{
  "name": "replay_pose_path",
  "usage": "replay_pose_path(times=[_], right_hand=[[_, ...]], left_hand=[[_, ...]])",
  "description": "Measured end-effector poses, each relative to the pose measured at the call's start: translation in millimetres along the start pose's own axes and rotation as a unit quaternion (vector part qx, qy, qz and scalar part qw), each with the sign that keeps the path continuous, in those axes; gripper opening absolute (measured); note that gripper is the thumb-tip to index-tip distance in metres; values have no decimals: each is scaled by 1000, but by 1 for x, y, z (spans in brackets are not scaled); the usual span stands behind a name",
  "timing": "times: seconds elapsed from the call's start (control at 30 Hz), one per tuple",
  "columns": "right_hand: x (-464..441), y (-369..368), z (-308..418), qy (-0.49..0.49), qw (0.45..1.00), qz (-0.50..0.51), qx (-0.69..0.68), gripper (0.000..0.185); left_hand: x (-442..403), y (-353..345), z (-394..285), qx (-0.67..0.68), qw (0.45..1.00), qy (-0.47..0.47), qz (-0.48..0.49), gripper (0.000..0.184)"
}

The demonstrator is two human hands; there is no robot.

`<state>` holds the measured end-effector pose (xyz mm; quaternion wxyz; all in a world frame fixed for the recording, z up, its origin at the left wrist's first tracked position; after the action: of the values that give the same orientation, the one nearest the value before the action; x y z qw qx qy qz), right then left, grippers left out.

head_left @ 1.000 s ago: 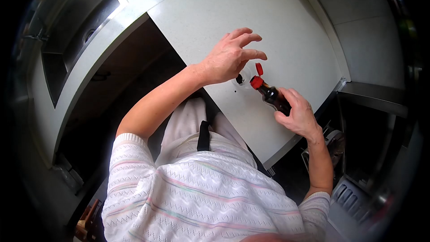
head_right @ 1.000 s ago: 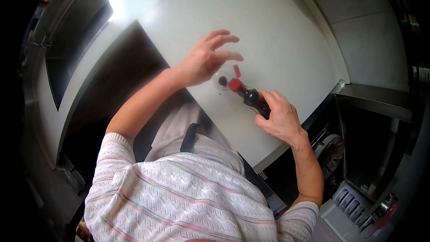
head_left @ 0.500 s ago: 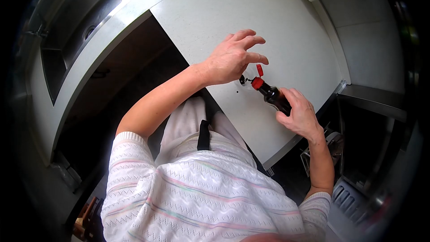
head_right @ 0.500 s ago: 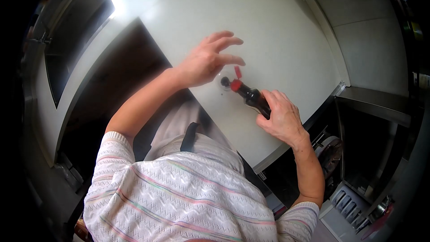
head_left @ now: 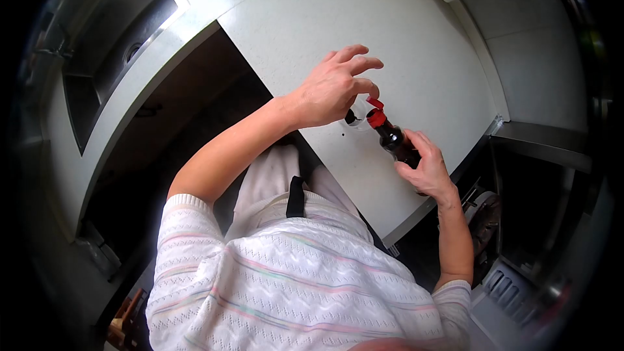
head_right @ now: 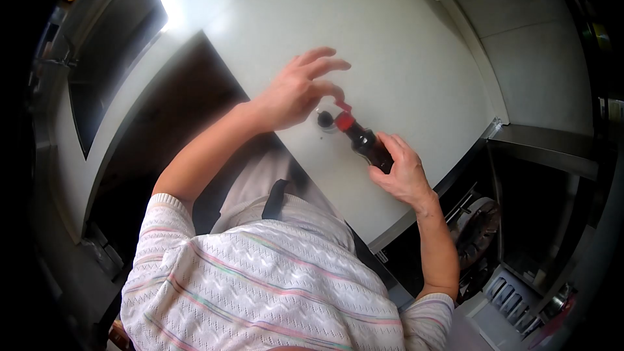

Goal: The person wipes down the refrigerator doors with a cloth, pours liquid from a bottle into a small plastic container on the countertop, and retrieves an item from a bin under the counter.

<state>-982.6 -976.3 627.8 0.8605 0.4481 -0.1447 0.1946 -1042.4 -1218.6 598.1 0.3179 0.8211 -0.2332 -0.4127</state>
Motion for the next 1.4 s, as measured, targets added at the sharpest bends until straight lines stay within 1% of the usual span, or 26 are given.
replay_pose_path(times=[0.13, 0.23, 0.33, 0.43, 0.53, 0.63, 0.67, 0.7, 0.77, 0.8, 0.83, 0.87, 0.9, 0.97, 1.03, 1.07, 1.1, 1.13, 1.17, 1.2, 1.27, 1.3, 1.37, 1.4], right_hand=[[1, -10, -8, 8, 998, -12, -61, 46], [1, -16, -11, 3, 994, -3, -114, 47], [3, -21, -15, -39, 980, 32, -191, 48], [3, -27, -15, -32, 963, 42, -265, 48], [8, -28, -3, -43, 938, 87, -333, 46], [10, -30, 1, -31, 920, 105, -376, 45], [11, -30, 5, -27, 922, 103, -373, 45], [12, -29, 9, -21, 925, 94, -368, 45], [14, -32, 9, -41, 902, 113, -415, 45], [15, -34, 10, -13, 895, 92, -436, 47], [10, -38, 3, 13, 907, 80, -414, 48], [9, -38, 1, 9, 914, 68, -401, 48], [10, -31, 6, 18, 922, 49, -383, 48], [9, -14, 12, 47, 905, 43, -421, 47], [6, 12, 14, 125, 872, 15, -472, 46], [9, 36, 14, 123, 871, 13, -476, 43], [16, 68, 24, 148, 877, -83, -450, 40], [25, 103, 31, 179, 872, -146, -433, 38], [33, 138, 34, 190, 855, -181, -448, 38], [39, 175, 34, 213, 848, -240, -422, 35], [53, 247, 43, 250, 819, -355, -376, 27], [58, 282, 46, 252, 800, -404, -365, 29], [59, 356, 40, 299, 770, -474, -306, 30], [56, 388, 38, 319, 751, -495, -299, 32]], left_hand=[[1, 1, -11, 8, 1000, 2, -7, 30], [4, -2, -19, 47, 999, 18, -18, 31], [6, -5, -26, 84, 995, 33, -35, 33], [7, -12, -41, 124, 984, 57, -112, 37], [11, -17, -51, 90, 984, 58, -143, 46], [11, -16, -62, 77, 979, 69, -177, 50], [9, -14, -67, 50, 980, 67, -180, 52], [8, -10, -72, 65, 977, 86, -184, 52], [6, -9, -73, 43, 980, 57, -186, 50], [2, -6, -76, 27, 981, 58, -184, 50], [-1, -4, -77, 19, 981, 54, -185, 53], [-6, -2, -77, 17, 982, 42, -184, 56], [-12, 1, -75, 25, 981, 27, -189, 53], [-31, 15, -75, 71, 984, 4, -166, 56], [-47, 33, -82, 122, 968, 22, -217, 58], [-53, 38, -83, 148, 959, 33, -240, 59], [-53, 42, -79, 127, 962, 31, -238, 59], [-47, 49, -72, 106, 965, 28, -237, 59], [-41, 55, -64, 85, 968, 26, -236, 60], [-33, 55, -54, 31, 975, 24, -221, 55], [-9, 49, -41, 9, 981, 87, -171, 51], [5, 44, -36, -1, 982, 120, -146, 48], [34, 34, -24, -15, 979, 156, -134, 45], [48, 29, -20, -21, 976, 175, -127, 43]])
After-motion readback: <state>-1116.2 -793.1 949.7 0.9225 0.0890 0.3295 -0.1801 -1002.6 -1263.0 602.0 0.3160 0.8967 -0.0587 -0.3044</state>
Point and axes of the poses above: each hand's wrist, its own x-axis away from the middle knuckle, its own y-axis out of the back of the hand, z = x × y, the point moved 1 cm from there along -x, towards the middle knuckle, and after that the axes turned 15 degrees about -y, right-handed, at the moved point
